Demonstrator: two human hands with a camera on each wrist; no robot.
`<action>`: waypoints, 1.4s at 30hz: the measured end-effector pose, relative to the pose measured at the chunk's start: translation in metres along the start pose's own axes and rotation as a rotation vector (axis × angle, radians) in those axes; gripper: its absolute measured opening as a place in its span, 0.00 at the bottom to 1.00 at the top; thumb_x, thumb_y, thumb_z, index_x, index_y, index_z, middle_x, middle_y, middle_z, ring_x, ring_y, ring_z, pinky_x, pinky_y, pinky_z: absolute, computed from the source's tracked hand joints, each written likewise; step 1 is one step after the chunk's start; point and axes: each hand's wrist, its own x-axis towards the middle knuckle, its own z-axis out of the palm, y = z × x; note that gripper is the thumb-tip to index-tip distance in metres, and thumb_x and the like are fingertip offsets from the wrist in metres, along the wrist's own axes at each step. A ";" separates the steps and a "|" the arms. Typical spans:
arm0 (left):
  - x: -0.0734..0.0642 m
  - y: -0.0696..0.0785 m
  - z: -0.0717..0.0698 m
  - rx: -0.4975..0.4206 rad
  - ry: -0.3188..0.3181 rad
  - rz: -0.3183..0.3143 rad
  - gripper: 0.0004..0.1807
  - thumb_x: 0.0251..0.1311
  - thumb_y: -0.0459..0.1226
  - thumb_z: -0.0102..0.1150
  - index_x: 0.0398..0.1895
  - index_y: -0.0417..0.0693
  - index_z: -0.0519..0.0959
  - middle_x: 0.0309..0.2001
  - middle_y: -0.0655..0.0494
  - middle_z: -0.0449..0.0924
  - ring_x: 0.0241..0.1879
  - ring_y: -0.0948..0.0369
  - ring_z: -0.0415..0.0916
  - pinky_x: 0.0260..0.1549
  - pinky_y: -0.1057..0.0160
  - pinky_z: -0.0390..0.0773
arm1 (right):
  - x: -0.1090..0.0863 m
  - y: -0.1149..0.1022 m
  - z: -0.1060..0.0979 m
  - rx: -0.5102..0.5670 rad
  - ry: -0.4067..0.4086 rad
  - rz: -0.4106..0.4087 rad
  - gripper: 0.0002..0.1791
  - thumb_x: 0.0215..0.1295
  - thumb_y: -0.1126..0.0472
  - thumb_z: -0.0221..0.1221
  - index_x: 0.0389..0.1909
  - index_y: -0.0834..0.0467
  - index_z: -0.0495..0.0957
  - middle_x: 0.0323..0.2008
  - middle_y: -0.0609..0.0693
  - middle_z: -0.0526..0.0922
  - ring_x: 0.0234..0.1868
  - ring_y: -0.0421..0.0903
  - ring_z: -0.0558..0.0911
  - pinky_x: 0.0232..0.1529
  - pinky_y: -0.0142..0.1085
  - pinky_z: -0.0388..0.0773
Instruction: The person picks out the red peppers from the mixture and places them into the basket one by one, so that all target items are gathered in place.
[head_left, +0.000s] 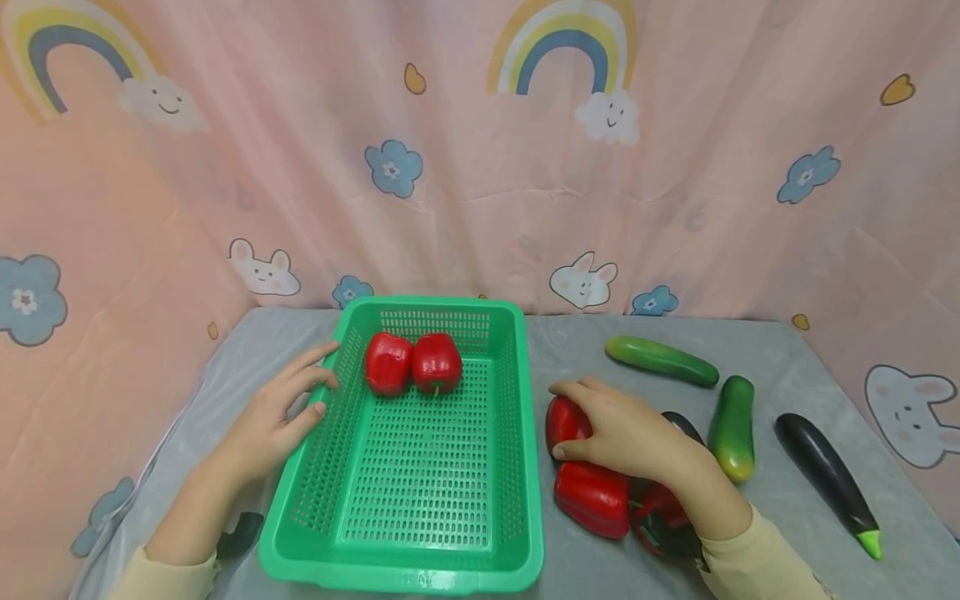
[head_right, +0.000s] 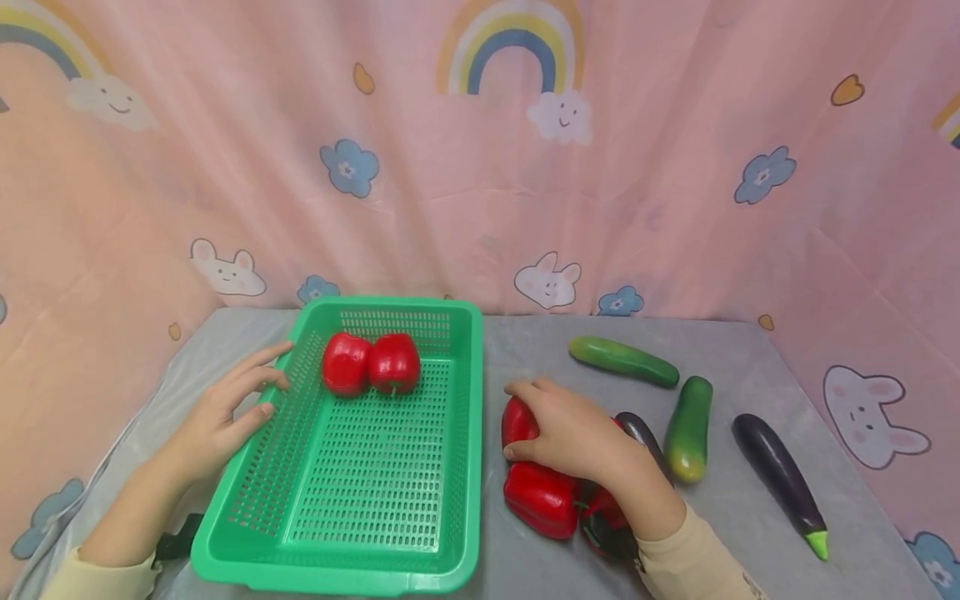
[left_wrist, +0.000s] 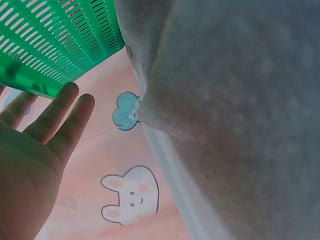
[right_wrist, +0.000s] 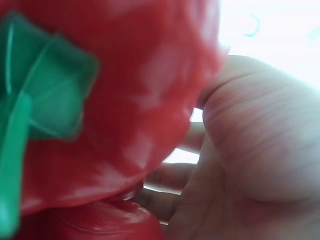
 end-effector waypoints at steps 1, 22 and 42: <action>0.000 0.000 0.000 -0.001 -0.001 0.000 0.12 0.72 0.29 0.59 0.53 0.50 0.81 0.80 0.48 0.68 0.76 0.44 0.68 0.59 0.29 0.75 | 0.000 0.000 0.000 0.000 0.001 -0.002 0.42 0.59 0.49 0.80 0.73 0.54 0.77 0.60 0.54 0.82 0.54 0.53 0.82 0.45 0.51 0.87; 0.002 0.001 0.000 -0.009 -0.002 -0.004 0.11 0.72 0.30 0.59 0.53 0.50 0.81 0.80 0.47 0.69 0.77 0.43 0.67 0.61 0.27 0.73 | -0.001 -0.001 -0.001 -0.009 0.029 -0.011 0.41 0.60 0.48 0.79 0.73 0.53 0.77 0.62 0.55 0.82 0.54 0.54 0.83 0.45 0.53 0.88; 0.000 0.000 -0.001 -0.019 -0.004 -0.005 0.11 0.72 0.29 0.60 0.53 0.49 0.80 0.80 0.46 0.68 0.77 0.44 0.66 0.62 0.28 0.71 | -0.002 -0.004 -0.007 0.044 0.139 -0.030 0.42 0.62 0.45 0.77 0.75 0.53 0.75 0.61 0.55 0.83 0.50 0.52 0.84 0.38 0.47 0.89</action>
